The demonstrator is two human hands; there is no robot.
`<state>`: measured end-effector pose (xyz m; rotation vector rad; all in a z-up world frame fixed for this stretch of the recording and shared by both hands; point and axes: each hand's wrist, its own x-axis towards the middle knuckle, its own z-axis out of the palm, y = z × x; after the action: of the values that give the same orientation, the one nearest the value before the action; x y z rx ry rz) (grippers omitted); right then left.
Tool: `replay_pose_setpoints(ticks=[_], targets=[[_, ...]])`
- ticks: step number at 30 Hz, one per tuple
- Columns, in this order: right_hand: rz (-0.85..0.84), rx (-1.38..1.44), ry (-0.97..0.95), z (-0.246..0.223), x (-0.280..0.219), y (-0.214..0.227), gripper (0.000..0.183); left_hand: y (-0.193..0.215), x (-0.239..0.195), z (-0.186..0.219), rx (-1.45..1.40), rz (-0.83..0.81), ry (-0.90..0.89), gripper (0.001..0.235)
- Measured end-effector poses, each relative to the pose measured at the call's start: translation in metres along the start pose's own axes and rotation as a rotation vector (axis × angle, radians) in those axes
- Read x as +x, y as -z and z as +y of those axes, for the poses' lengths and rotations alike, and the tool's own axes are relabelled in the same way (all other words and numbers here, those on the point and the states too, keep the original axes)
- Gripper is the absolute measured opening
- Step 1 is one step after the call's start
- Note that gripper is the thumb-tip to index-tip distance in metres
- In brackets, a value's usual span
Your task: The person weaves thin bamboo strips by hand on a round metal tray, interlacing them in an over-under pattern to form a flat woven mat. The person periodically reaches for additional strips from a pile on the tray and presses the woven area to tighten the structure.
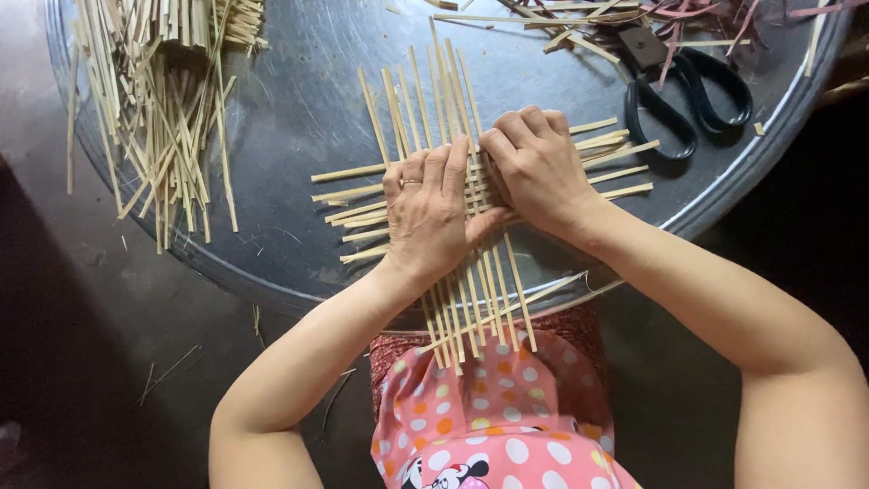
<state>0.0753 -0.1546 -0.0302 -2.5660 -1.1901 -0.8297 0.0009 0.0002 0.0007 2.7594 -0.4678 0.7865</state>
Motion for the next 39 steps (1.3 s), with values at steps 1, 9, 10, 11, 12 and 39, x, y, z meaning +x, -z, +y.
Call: replay_pose_setpoints(ticks=[1, 9, 10, 11, 12, 39], targets=[[0.002, 0.012, -0.004, -0.003, 0.004, 0.009, 0.032, 0.000, 0.000, 0.000, 0.003, 0.008, -0.005, 0.085], [0.000, 0.017, 0.008, -0.007, 0.010, 0.017, 0.012, 0.000, 0.000, 0.000, 0.012, 0.025, -0.024, 0.083], [-0.002, 0.011, 0.015, -0.007, 0.010, 0.017, 0.011, 0.000, 0.000, 0.000, 0.012, 0.029, -0.022, 0.082], [-0.005, 0.004, 0.022, -0.007, 0.011, 0.017, 0.011, -0.001, 0.000, 0.000, 0.013, 0.033, -0.019, 0.081], [-0.005, 0.005, 0.022, -0.007, 0.011, 0.017, 0.011, -0.001, 0.000, 0.000, 0.013, 0.033, -0.019, 0.081], [-0.079, 0.066, 0.069, 0.010, -0.009, -0.021, 0.072, -0.003, -0.003, -0.001, -0.008, -0.050, 0.049, 0.079]])
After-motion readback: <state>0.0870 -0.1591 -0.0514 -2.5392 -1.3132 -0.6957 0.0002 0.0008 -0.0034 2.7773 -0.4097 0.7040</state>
